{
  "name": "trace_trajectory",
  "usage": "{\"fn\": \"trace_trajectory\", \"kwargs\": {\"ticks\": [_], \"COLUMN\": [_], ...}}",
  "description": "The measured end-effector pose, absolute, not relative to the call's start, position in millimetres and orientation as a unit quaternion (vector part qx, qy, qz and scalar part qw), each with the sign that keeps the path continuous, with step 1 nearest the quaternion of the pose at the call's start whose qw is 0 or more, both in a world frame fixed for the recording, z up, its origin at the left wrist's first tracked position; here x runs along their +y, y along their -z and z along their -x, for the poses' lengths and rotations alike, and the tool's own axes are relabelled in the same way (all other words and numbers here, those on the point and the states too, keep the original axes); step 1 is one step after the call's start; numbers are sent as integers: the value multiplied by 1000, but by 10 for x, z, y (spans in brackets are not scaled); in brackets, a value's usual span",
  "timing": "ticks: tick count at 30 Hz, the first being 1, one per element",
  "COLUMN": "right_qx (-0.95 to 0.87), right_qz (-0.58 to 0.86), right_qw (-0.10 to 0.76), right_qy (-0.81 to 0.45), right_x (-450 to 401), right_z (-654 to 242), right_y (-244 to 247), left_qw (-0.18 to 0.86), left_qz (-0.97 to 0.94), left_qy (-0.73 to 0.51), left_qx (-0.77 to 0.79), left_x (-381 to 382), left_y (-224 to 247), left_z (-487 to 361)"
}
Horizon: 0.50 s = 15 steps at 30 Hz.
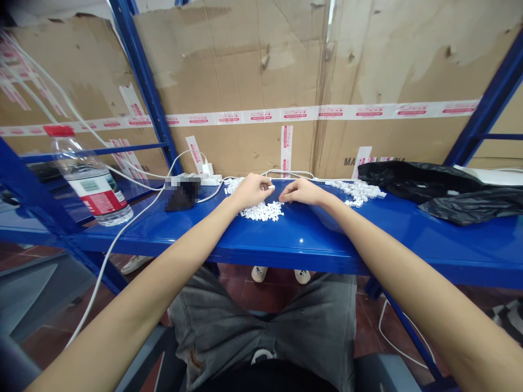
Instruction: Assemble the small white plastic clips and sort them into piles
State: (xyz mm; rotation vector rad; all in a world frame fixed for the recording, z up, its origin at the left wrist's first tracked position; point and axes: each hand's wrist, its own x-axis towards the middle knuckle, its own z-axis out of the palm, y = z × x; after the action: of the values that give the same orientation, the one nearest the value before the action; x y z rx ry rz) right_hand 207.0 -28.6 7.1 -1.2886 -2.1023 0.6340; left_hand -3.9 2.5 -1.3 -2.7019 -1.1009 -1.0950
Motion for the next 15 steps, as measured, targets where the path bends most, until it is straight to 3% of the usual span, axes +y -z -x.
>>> {"fn": "trace_trajectory", "kwargs": {"ticks": [15], "right_qx": [-811], "right_qz": [474], "right_qw": [297], "right_qy": [-174], "right_x": [-269], "right_z": [-2075], "right_y": [-44], "left_qw": [-9], "left_qz": [904], "left_qy": [304], "left_qx": [-300], "left_x": [132], "left_y": [42], "left_z": [35]}}
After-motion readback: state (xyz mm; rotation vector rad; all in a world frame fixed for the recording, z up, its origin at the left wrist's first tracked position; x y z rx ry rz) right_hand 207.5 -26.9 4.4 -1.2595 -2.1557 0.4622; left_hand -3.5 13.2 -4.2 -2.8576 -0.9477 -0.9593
